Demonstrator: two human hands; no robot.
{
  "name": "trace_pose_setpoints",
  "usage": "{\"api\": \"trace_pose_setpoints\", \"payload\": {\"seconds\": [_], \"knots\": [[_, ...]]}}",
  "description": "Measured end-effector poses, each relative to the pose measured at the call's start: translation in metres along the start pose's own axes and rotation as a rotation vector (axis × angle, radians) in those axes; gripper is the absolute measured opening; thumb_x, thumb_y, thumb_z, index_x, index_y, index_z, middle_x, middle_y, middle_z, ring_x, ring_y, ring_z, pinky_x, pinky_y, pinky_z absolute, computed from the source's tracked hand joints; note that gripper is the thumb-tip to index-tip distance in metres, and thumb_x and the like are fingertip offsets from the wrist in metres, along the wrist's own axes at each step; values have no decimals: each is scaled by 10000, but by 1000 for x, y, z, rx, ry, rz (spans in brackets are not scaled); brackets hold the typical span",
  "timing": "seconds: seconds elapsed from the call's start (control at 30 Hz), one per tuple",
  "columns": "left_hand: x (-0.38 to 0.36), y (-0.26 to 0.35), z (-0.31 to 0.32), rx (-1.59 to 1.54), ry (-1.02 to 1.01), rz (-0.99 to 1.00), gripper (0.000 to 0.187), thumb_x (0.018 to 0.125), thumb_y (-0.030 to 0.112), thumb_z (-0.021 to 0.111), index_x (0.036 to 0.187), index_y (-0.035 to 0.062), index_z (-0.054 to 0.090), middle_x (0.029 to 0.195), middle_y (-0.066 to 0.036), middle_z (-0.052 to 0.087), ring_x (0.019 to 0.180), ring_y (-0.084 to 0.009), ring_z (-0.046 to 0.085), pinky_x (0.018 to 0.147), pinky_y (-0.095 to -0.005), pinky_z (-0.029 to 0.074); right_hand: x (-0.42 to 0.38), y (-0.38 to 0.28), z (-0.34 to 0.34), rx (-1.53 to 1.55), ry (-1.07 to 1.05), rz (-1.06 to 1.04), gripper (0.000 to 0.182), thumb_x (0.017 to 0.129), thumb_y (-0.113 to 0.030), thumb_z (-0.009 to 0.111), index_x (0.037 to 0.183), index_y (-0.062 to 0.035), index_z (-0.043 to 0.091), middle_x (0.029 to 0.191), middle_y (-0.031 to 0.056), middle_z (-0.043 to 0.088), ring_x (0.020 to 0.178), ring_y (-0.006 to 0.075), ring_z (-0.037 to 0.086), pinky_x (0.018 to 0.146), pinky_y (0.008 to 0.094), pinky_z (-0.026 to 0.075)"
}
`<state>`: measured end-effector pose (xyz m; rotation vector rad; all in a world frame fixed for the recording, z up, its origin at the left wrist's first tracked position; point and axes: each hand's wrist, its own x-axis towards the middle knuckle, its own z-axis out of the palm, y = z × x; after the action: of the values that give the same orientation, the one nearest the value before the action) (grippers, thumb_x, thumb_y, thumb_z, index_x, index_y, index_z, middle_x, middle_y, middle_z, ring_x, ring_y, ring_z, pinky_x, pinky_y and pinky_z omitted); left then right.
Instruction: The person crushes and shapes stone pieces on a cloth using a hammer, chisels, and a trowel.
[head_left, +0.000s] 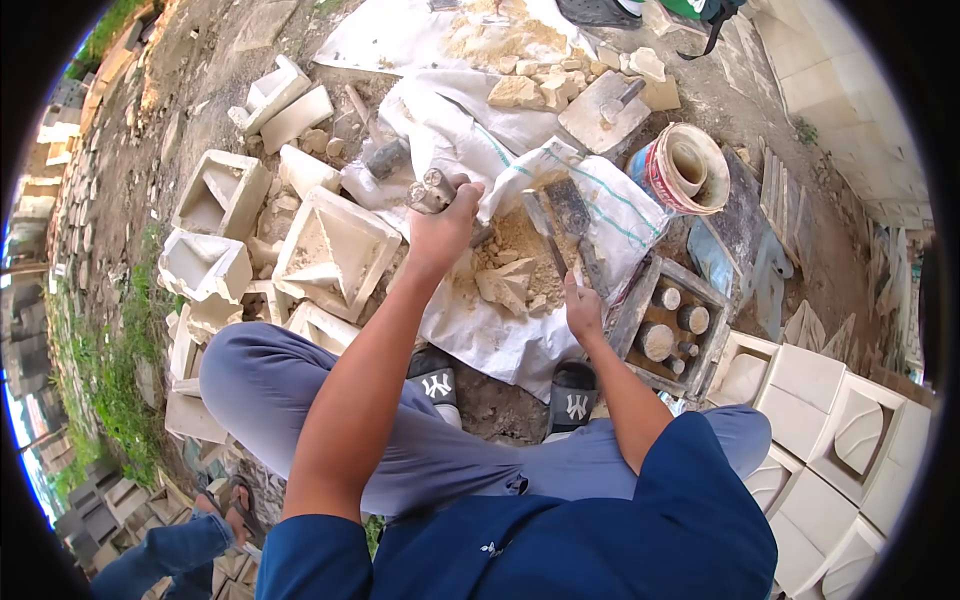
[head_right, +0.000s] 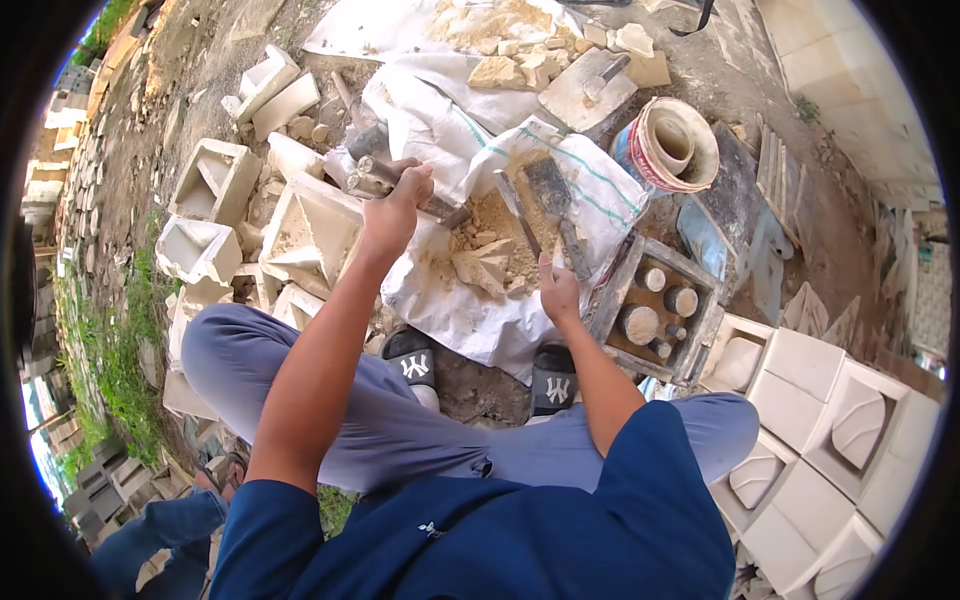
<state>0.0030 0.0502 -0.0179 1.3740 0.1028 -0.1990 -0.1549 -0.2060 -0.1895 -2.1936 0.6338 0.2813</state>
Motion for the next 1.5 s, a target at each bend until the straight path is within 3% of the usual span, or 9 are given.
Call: {"api": "trace_pose_setpoints", "payload": {"seconds": [0.17,0.3,0.5,0.6,0.87,1.1,1.3,1.33,1.5], "knots": [[-3,19,11,43,-17,-24,292,932,76,537,659,73,433,606,32,353,566,-90,347,556,-271,303,-12,-6,6,-86,-33,-1,752,977,-610,450,686,57,640,747,290,659,751,448,641,714,516,459],[7,2,-2,-17,-23,16,277,901,146,597,651,43,537,598,37,470,558,-61,410,510,-281,329,8,0,0,-224,-61,143,818,923,-710,425,861,47,728,857,344,663,918,475,660,835,506,490],[-1,12,6,37,-24,-9,303,937,75,538,652,78,436,602,33,346,557,-92,344,554,-271,303,-2,-1,0,193,-59,-67,750,990,-599,433,665,55,605,638,253,623,626,443,566,641,492,427],[1,15,9,38,-15,-22,303,936,80,543,651,76,437,598,32,348,551,-90,343,545,-273,300,2,24,17,-178,69,57,775,951,-655,450,767,63,679,721,290,656,723,449,636,696,486,467],[-4,15,8,11,-10,-32,286,923,80,544,661,68,430,604,29,349,556,-88,340,547,-268,295,3,-10,-6,72,-35,-39,680,1000,-536,464,791,77,673,650,265,611,650,372,651,659,488,458],[7,5,-2,-36,7,-27,222,896,156,613,712,34,599,609,24,503,563,-72,446,521,-282,355,7,-10,-4,-238,-110,130,787,961,-652,405,833,65,702,854,346,644,918,480,651,823,512,485],[2,2,-1,28,10,-3,202,880,157,632,738,14,624,622,11,533,582,-80,480,547,-279,389,-2,-10,-3,256,-119,-94,750,1007,-570,442,596,54,515,528,169,515,515,295,426,570,469,375],[-1,12,7,9,10,-20,313,935,68,532,642,69,422,604,25,365,558,-93,343,552,-274,297,-6,-7,0,129,-105,-86,761,995,-593,442,618,59,551,566,196,556,547,331,486,599,476,403],[1,18,12,12,-4,1,286,928,77,543,659,61,446,604,26,373,560,-89,345,550,-274,298,-7,-21,-7,-251,-153,152,827,930,-696,437,764,77,682,805,330,655,856,489,641,794,503,481]]}}
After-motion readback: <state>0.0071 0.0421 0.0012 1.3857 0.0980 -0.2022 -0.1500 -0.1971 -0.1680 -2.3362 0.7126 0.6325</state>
